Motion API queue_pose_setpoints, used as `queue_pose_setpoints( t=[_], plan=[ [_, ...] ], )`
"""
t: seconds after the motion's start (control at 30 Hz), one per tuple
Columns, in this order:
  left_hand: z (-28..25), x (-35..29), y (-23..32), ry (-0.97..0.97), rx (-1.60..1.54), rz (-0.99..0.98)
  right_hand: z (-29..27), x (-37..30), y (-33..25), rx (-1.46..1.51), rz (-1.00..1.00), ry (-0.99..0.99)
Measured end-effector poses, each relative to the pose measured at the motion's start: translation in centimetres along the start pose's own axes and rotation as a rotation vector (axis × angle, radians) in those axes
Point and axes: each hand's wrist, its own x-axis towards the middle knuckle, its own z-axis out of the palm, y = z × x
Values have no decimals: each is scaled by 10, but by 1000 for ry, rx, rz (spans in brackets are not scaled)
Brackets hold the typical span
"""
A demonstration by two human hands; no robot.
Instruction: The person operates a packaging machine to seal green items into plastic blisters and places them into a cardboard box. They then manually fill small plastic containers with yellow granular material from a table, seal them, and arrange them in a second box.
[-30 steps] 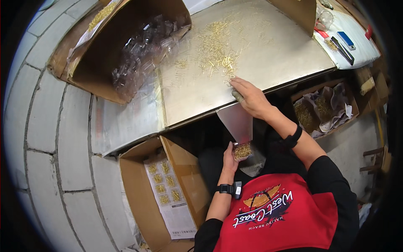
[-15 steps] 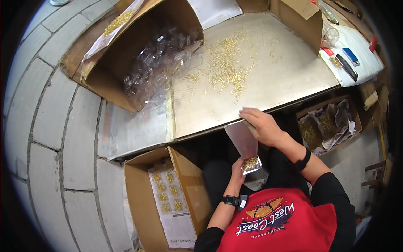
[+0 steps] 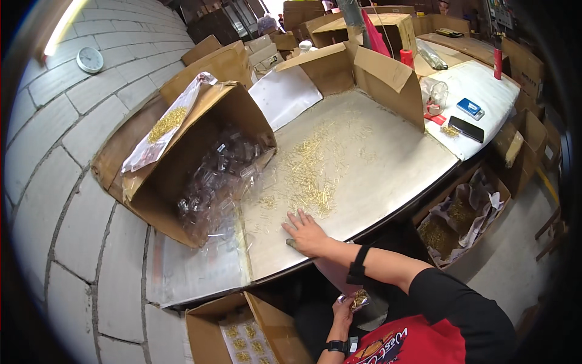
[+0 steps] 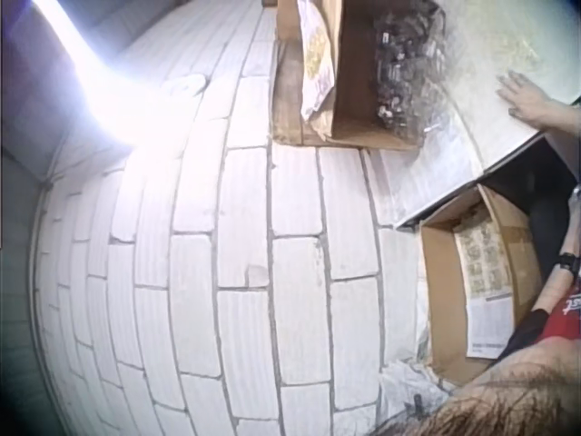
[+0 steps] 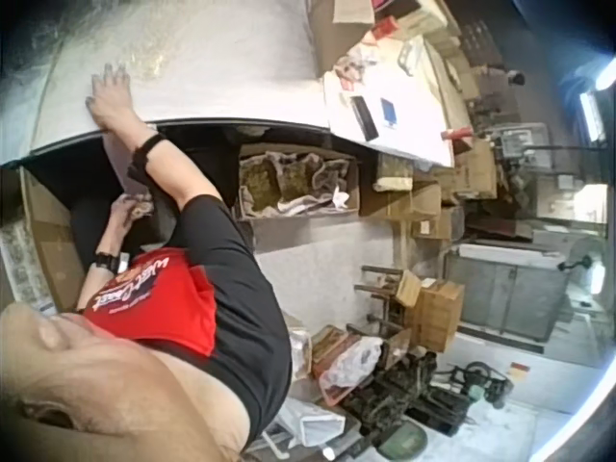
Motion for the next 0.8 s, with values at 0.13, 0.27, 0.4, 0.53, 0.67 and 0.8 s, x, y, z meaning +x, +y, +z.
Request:
queue_pose_setpoints(
  t=[0.13,0.27,0.4,0.53,0.67,0.8],
  plan=[
    [-18,14,-14,59,-82,62,8,6,6,-109,-110,-11],
    [-18,7,-5,-31,-165,8,-15,-37,0,-169,-200,66],
    [18,-13,21,-78,19,-18,-66,-99,-6,-39,-186,-1],
    [30,-4,13,-74,-272,-37,-110,-153,-12,156,-110,-178],
    [29,-16,21,-41,-240,-9,-121,-184,-3,433,-13,-132],
    [26,-17,22,-66,-246,3,-110,-199,10,502,95,-128]
  ],
)
